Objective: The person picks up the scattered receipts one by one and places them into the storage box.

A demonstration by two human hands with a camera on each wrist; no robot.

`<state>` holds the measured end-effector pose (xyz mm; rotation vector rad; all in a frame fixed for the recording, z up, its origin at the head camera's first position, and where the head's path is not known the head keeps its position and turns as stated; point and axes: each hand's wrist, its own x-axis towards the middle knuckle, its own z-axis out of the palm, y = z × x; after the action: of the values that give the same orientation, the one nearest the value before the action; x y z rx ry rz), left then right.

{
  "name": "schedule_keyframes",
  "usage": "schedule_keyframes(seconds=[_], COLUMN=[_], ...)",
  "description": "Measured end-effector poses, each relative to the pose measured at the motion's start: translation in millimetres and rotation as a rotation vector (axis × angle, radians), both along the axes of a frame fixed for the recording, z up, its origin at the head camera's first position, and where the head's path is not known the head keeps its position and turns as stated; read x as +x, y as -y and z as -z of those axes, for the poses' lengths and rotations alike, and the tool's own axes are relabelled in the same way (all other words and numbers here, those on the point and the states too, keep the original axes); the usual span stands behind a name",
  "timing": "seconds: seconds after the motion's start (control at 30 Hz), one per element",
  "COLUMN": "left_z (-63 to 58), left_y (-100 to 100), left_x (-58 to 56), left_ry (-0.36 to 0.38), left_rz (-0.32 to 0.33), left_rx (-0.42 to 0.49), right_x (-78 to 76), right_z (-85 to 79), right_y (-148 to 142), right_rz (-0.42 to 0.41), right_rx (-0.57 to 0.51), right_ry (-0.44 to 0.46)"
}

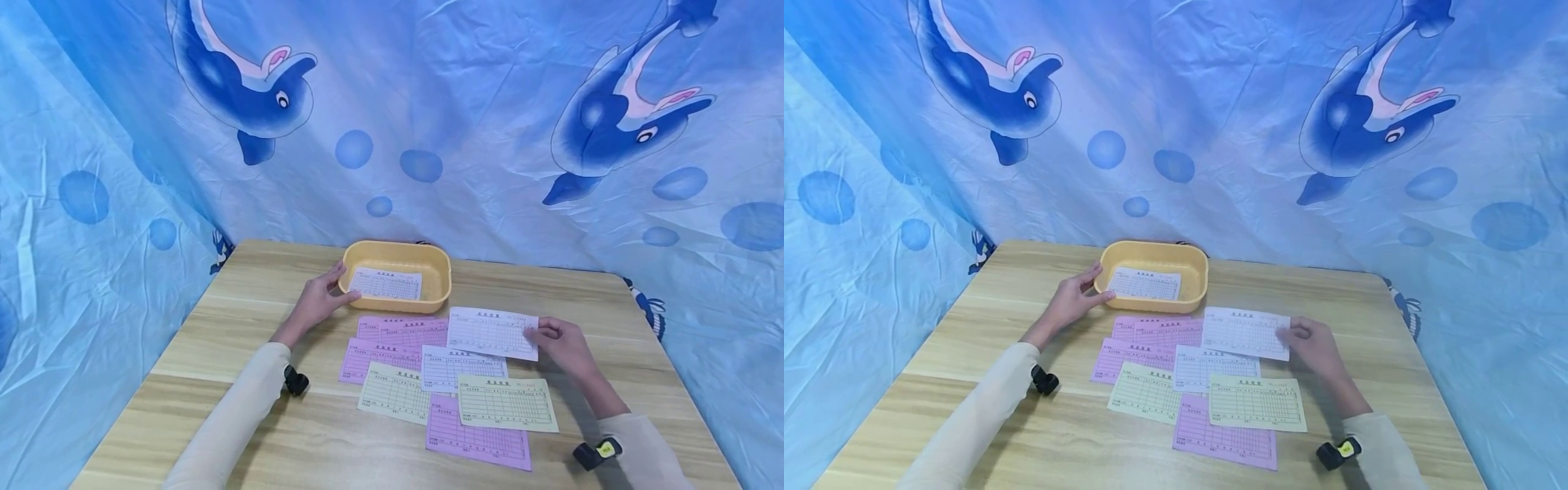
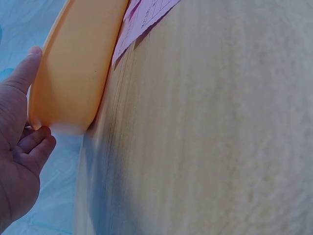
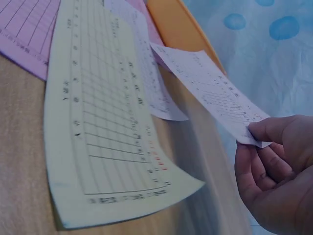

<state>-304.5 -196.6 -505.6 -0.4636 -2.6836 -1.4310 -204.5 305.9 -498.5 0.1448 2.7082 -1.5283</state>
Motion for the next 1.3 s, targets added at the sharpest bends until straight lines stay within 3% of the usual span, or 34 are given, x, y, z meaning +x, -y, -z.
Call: schedule_keyframes(seconds=[0.17, 0.67, 1.0, 1.3], left_z=[0.7, 0.4, 0.0, 0.5], left_y=[1.1, 1.1, 0.0, 0.3], left_x=[-0.8, 0.0, 1.3, 0.6], left_ry=[-0.001, 0.003, -0.004, 0.005], left_rz=[-0.001, 0.004, 0.000, -0.003], left_rx=[-0.002, 0.008, 0.001, 0.010], right_x=[2.3, 3.1, -6.8, -27.2], right_z=[-10.5, -46.3, -60.7, -76.6], right_y=[-1.7, -7.3, -7.3, 3.7], right_rz=[-0.029, -0.038, -0.013, -0.004], right_rx=[-0.049, -0.007, -0.007, 0.010], right_ry=[-0.018, -0.113, -0.099, -0.110])
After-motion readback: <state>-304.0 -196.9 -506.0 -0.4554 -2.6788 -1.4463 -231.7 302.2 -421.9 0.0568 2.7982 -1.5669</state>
